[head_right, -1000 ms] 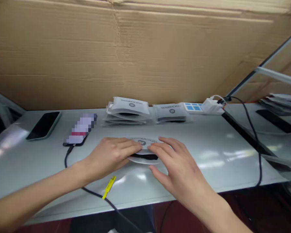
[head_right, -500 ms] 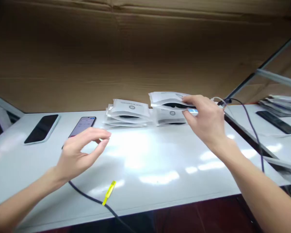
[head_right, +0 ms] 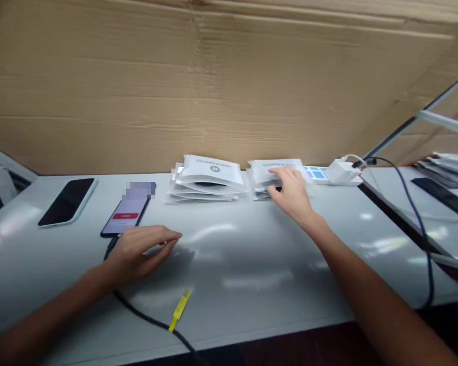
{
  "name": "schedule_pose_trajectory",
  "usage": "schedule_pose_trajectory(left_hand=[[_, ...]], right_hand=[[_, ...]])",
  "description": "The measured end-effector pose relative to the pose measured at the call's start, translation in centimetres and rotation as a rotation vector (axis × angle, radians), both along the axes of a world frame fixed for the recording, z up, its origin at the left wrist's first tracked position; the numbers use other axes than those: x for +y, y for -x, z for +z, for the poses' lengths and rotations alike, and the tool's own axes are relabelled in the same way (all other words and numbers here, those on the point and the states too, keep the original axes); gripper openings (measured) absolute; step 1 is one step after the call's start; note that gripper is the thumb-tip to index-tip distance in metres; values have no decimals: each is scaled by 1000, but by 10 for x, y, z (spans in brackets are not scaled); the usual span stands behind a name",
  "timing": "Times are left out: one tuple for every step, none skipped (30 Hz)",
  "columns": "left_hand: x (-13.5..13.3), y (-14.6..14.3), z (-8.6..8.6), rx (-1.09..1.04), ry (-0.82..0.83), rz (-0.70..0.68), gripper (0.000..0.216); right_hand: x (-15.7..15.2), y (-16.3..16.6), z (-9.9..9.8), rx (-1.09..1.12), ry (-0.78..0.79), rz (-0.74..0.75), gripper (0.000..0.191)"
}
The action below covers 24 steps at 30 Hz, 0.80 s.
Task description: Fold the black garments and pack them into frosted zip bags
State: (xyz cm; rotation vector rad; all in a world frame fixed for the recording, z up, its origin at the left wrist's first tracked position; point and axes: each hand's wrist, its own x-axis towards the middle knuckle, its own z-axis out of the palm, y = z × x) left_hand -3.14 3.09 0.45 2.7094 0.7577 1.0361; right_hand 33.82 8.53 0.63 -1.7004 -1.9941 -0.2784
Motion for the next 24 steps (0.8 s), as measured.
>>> schedule_pose_trajectory(left_hand=[[1,1,-3,-15,1,5,14],[2,1,-5,-27,-2,8,14],[3,1,-8,-37,-4,11,14],[3,2,-10,-41,-4,14,14],[3,2,-12,-40,-1,16,14],[3,3,-13,-37,4,15,15],[2,4,-15,-36,13,16,15],[2,5,-17,-41,27,20,16],[2,6,-18,-56,56,27,16],[1,6,-19,-76,98,35,16],[1,6,-20,-99,144,45,15],[0,6,-20,-120,183,59,15],[-2,5,-19,-141,225,76,15],[-4,3,-19,-156,280,89,15],[-6,0,-18,-170,351,104,16],[-8,-2,-16,-179,443,129,18],[-10,-5,-15,-188,550,162,20],[-12,-8,-15,-188,653,196,22],[-13,-10,-15,-176,735,230,24],[-14,-12,-15,-149,784,262,24],[-14,-12,-15,-118,810,287,23],[-14,-12,-16,-84,825,302,21],[-13,-12,-16,-53,831,308,20],[-12,-11,-17,-23,839,314,20]], right_hand=[[1,12,2,3,6,37,41],[2,25,2,6,15,76,41],[4,38,2,9,25,113,41],[7,50,2,14,35,144,40],[10,62,1,22,46,169,38],[13,72,1,30,59,188,35],[17,80,1,40,73,201,29],[20,87,3,50,86,205,24],[22,93,5,61,95,203,19],[22,98,9,72,101,196,15],[20,103,13,83,104,188,14],[14,108,18,94,106,180,14],[6,114,23,102,109,178,13],[-6,121,29,111,119,186,13],[-19,129,34,118,141,206,14],[-34,137,39,126,175,238,15],[-49,144,44,144,235,283,16],[-63,149,47,162,328,332,17],[-74,153,49,182,409,364,19],[-83,153,51,197,479,388,22],[-89,150,50,213,527,383,25],[-91,144,48,225,546,343,28],[-92,136,45,227,545,274,31],[-92,126,41,219,537,193,33]])
